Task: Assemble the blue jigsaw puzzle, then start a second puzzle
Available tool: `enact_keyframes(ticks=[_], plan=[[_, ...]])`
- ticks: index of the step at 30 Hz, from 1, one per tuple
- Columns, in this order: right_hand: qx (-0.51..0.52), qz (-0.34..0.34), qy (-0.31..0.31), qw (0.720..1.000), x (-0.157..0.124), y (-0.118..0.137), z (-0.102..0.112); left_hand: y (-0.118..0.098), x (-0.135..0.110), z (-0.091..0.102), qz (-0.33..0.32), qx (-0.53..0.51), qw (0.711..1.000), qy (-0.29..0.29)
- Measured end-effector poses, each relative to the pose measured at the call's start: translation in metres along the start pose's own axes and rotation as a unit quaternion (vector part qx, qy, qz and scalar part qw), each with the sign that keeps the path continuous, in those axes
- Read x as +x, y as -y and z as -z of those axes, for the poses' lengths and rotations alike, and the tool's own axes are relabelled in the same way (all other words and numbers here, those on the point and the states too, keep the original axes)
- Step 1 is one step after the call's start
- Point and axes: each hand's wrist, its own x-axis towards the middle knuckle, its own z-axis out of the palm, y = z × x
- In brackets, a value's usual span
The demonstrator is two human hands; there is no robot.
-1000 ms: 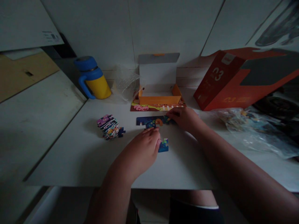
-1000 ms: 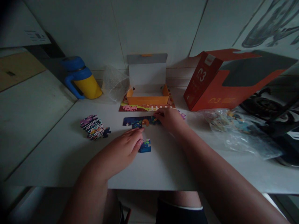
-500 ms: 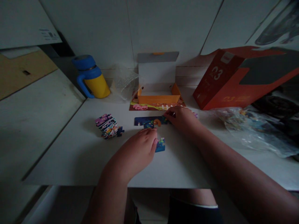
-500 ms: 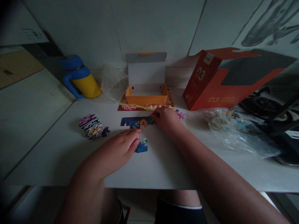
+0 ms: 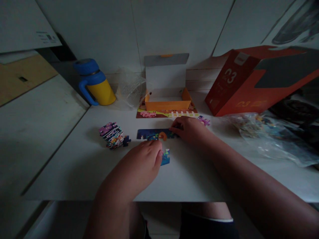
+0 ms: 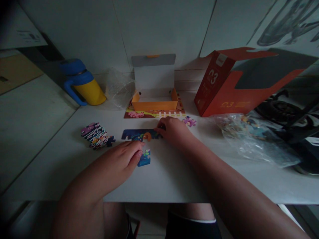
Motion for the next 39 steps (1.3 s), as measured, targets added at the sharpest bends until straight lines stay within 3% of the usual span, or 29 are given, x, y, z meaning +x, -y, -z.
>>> enact_keyframes(ticks=[6,16,20,23,27,30,34,39], plan=[[-0.001,-0.047,0.017,0.999,0.002,-0.012,0.008,0.002,0.0,-0.002,-0.004,-0.006,1.0,-0.018],[-0.049,-0.018,0.006,0.999,-0.003,-0.012,0.007,-0.004,0.001,0.004,0.014,-0.022,1.0,-0.004],[-0.07,-0.013,0.003,0.997,-0.003,-0.011,0.008,-0.004,0.005,0.005,0.035,-0.04,0.998,-0.027],[-0.07,-0.007,-0.027,0.997,-0.004,-0.007,0.011,0.001,0.011,0.006,0.079,-0.129,0.986,-0.07],[0.073,0.015,-0.055,0.996,-0.009,0.004,0.018,0.01,0.018,0.006,0.15,-0.305,0.933,-0.119],[0.239,0.054,0.018,0.969,-0.014,0.014,0.021,0.015,0.02,0.005,0.176,-0.37,0.903,-0.129],[0.364,0.087,0.119,0.92,-0.018,0.021,0.018,0.013,0.02,0.004,0.172,-0.388,0.896,-0.135],[0.417,0.086,0.141,0.894,-0.018,0.021,0.011,0.012,0.022,0.001,0.158,-0.367,0.908,-0.129]])
